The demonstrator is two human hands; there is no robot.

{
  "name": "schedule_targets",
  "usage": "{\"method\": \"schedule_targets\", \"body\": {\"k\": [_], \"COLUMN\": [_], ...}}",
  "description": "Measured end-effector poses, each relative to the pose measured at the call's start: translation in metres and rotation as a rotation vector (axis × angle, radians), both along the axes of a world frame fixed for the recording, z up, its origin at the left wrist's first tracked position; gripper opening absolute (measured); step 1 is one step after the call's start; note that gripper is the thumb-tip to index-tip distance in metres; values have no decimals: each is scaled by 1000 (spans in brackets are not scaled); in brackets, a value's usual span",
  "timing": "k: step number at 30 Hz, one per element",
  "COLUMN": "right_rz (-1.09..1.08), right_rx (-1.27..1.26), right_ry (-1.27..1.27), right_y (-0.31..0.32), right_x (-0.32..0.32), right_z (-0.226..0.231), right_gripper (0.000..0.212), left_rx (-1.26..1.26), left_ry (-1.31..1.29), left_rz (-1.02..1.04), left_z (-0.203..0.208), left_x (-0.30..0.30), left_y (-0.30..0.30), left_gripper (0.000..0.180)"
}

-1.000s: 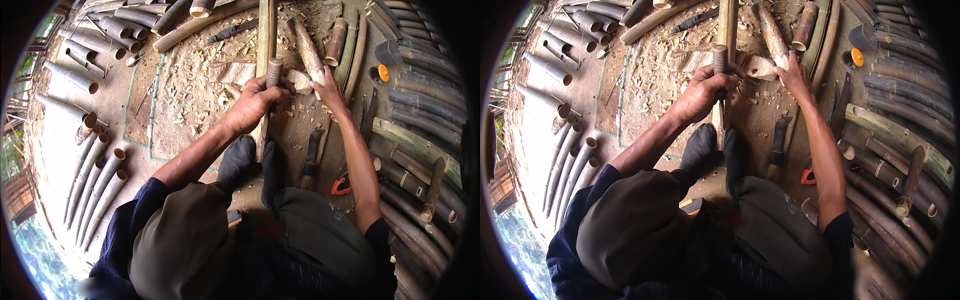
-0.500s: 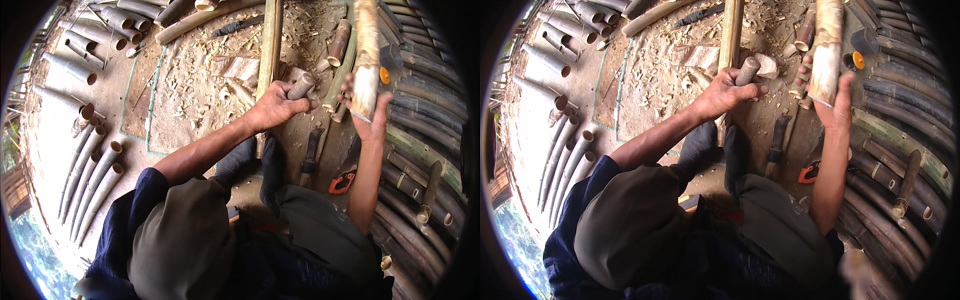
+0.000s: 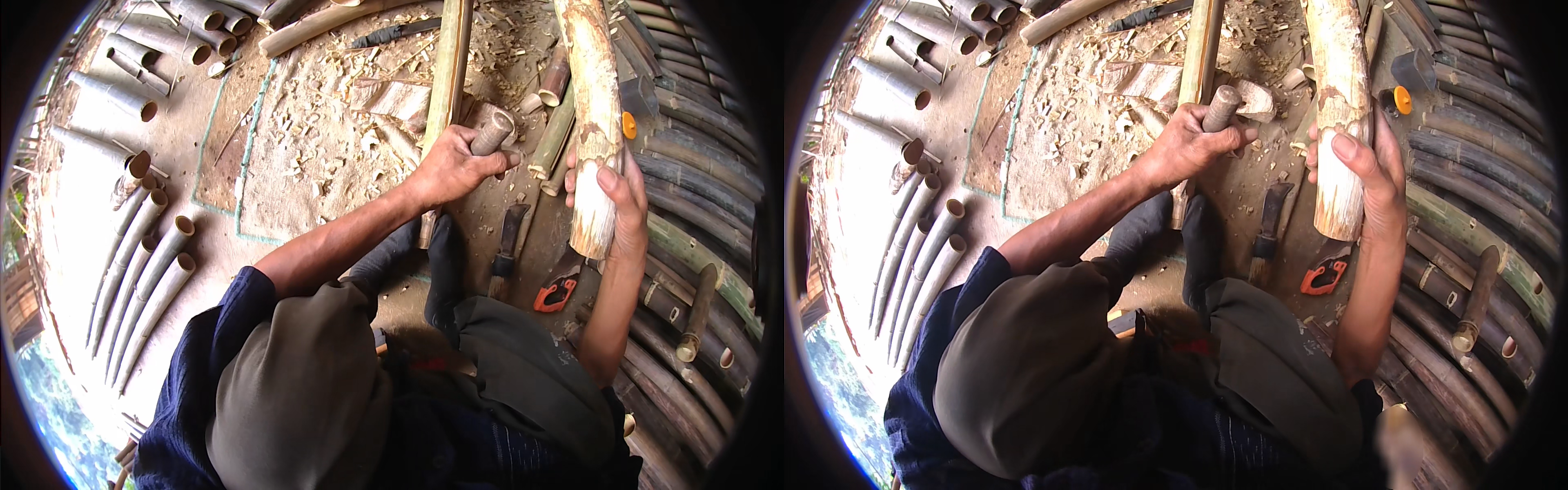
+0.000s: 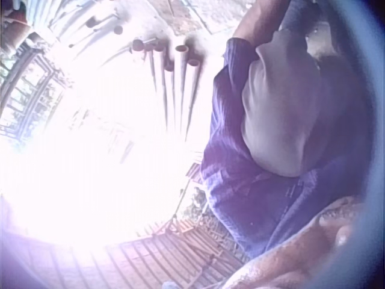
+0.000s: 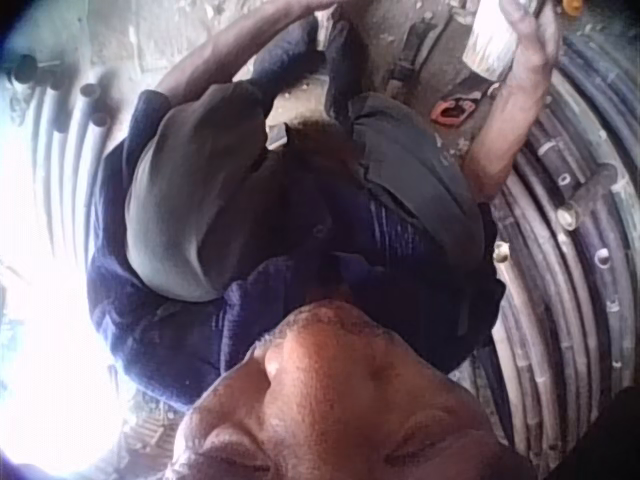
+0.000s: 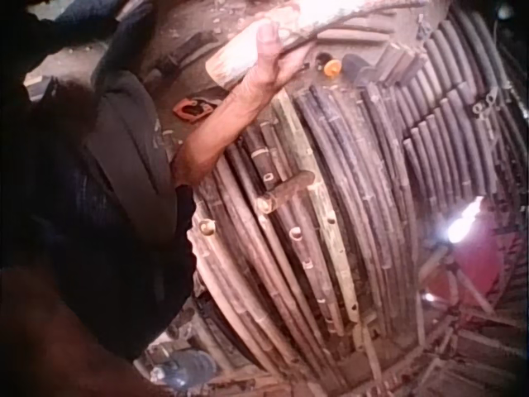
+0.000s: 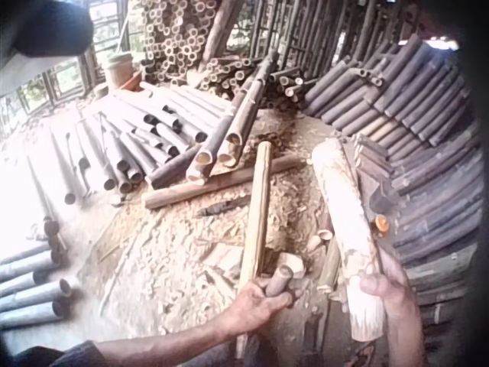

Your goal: The person uses a wooden mallet to strike a chisel, splitting a long bamboo pole into thin strips. The person holds the bamboo pole steady with their left hand and repeatedly strikes the chisel with the mallet in their right hand.

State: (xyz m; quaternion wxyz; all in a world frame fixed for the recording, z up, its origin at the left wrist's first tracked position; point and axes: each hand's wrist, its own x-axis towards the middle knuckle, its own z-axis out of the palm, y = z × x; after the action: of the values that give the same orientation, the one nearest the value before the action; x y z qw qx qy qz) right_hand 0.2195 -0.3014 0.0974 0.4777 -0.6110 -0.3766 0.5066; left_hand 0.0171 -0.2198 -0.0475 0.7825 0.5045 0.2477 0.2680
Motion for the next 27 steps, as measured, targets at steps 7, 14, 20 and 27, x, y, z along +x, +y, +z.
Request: {"method": "schedule_targets", "body": {"k": [7, 14, 20, 27], "right_rz": [3, -21, 44, 602], "right_rx": [5, 42, 209, -7], "right_ry": [-112, -176, -384, -965], "right_y": [1, 3, 13, 30], "right_x": [-15, -22, -15, -35], "right_z": [18, 34, 78, 27], "right_gripper": [80, 79, 74, 84], "left_rx": [5, -35, -140, 5], "left_ry": [25, 6, -89, 96], "left_rz": [24, 41, 189, 161], "left_z": [-4, -11, -9, -13], "left_x": [0, -4, -16, -21], "left_y": [2, 4, -1, -4], "left_gripper": [25, 25, 20, 22]}}
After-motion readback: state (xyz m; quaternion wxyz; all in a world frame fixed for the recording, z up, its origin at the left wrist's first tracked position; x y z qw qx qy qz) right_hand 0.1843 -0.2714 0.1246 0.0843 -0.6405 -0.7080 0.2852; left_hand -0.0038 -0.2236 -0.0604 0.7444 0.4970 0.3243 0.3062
